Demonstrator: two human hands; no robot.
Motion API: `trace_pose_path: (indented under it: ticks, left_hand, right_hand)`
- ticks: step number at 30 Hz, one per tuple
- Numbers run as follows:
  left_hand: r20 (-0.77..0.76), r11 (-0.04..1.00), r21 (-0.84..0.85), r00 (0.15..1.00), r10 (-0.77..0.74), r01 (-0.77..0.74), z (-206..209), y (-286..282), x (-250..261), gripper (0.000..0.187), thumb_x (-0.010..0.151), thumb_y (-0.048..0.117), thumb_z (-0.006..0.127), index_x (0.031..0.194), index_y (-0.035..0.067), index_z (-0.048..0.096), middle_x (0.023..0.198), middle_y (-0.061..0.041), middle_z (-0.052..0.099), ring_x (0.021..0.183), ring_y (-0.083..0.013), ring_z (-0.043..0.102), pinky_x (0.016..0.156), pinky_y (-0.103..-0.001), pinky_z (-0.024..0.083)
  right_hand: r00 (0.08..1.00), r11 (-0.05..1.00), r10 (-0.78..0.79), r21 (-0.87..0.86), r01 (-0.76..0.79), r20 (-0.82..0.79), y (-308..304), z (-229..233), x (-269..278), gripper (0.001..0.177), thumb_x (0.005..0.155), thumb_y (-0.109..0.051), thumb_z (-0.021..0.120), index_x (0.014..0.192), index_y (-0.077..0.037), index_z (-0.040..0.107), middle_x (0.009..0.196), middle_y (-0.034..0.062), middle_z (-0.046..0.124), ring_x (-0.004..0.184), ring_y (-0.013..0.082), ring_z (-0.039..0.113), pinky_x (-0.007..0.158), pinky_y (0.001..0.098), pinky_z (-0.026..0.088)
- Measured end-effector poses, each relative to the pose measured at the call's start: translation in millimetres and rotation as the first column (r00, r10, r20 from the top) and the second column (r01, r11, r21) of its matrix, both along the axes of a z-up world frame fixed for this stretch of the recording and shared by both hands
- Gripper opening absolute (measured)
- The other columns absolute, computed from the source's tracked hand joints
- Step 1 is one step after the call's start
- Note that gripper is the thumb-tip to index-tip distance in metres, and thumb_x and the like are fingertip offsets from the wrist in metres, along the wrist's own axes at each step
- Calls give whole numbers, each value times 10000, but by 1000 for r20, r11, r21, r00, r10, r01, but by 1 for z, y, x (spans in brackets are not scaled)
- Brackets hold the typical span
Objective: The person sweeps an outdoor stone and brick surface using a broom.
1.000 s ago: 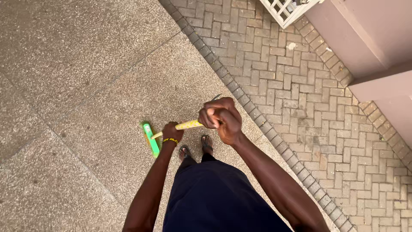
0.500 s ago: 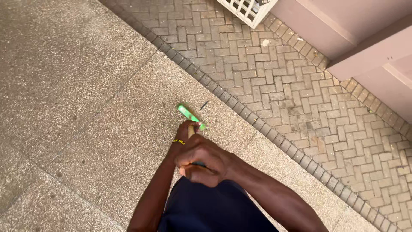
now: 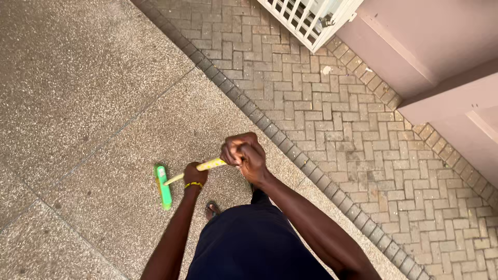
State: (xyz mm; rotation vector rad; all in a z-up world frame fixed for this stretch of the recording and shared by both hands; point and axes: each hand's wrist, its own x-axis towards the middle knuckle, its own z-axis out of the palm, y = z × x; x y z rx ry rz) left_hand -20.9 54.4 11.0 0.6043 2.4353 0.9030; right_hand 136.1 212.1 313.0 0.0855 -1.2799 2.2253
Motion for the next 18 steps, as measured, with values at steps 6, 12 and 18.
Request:
trace_pose_path:
  ticks: [6,12,18]
  left_hand:
    - [-411,912,379,911,13,158,-49,129,77,128,800,156,752,909,121,810,940,-149,757,866,-343,735,814,-436,585]
    - [932,587,358,241,-270,-726,-24,258,96,136,785,140,681,883,46,691,827,-136,706,714,-249,699,699,-343,574]
    - [652,656,671,696,-300,-345,4,262,100,194,915,177,723,848,26,620,805,-98,650,725,-198,655,674,-322,531]
  right_hand:
    - [979,948,-78,317,14,188,56,30,58,190,790,-137,436,610,-82,414,518,40,399,453,134,305,463,328,267]
    - [979,726,-106,686,-44,175,78,100,68,109,738,-114,519,658,-51,479,564,61,477,474,185,473,508,355,348]
    - [996,719,-36,695,-29,79,117,148,83,170,793,-136,573,672,-48,494,585,64,489,516,201,489,553,357,366]
